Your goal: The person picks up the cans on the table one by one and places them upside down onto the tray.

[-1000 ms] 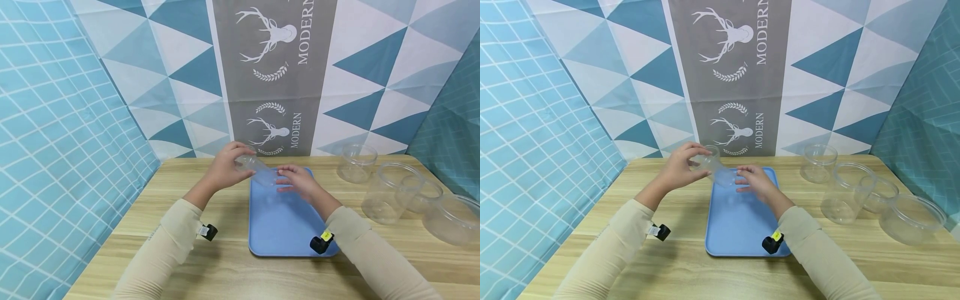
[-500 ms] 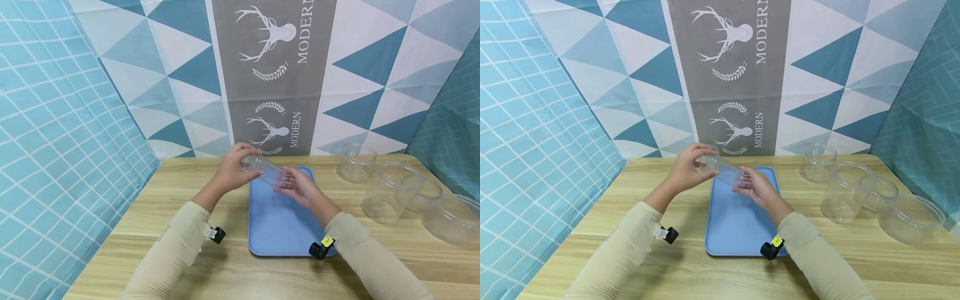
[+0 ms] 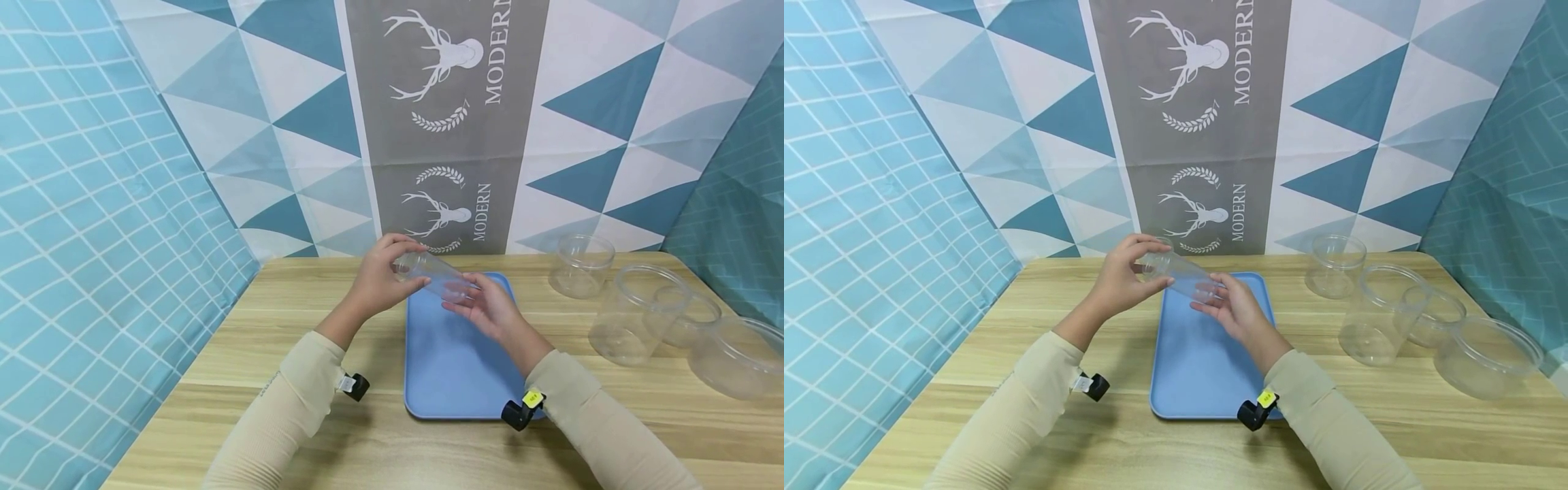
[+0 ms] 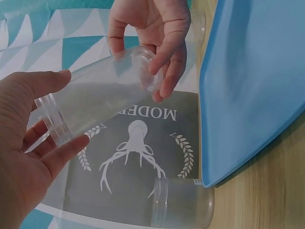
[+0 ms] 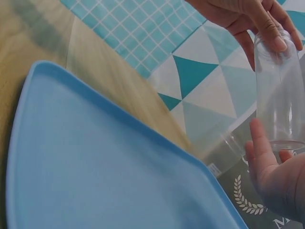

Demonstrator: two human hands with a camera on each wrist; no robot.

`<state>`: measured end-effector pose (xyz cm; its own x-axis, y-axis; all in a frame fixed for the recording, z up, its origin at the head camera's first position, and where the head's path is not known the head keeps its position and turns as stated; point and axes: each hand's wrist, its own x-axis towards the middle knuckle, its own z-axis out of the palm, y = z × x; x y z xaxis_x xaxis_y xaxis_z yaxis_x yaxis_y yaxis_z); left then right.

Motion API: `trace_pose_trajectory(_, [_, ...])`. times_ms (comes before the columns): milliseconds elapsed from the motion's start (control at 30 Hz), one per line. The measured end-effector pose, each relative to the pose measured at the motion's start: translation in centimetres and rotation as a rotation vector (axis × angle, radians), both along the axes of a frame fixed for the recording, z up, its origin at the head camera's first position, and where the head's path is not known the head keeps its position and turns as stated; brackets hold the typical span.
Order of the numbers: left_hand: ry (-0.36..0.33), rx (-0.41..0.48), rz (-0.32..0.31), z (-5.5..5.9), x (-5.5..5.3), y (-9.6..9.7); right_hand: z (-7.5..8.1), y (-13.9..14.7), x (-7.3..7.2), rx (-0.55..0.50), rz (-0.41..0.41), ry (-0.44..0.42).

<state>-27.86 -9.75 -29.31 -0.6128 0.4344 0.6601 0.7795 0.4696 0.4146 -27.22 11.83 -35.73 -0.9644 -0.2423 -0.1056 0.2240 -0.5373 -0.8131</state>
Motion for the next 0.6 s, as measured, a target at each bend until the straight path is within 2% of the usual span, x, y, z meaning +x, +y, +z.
trace_pose_trajectory(600, [-0.128, 0.084, -0.034, -0.16, 0.06, -0.12, 0.00, 0.40, 0.30, -0.043, -0.124, 0.024])
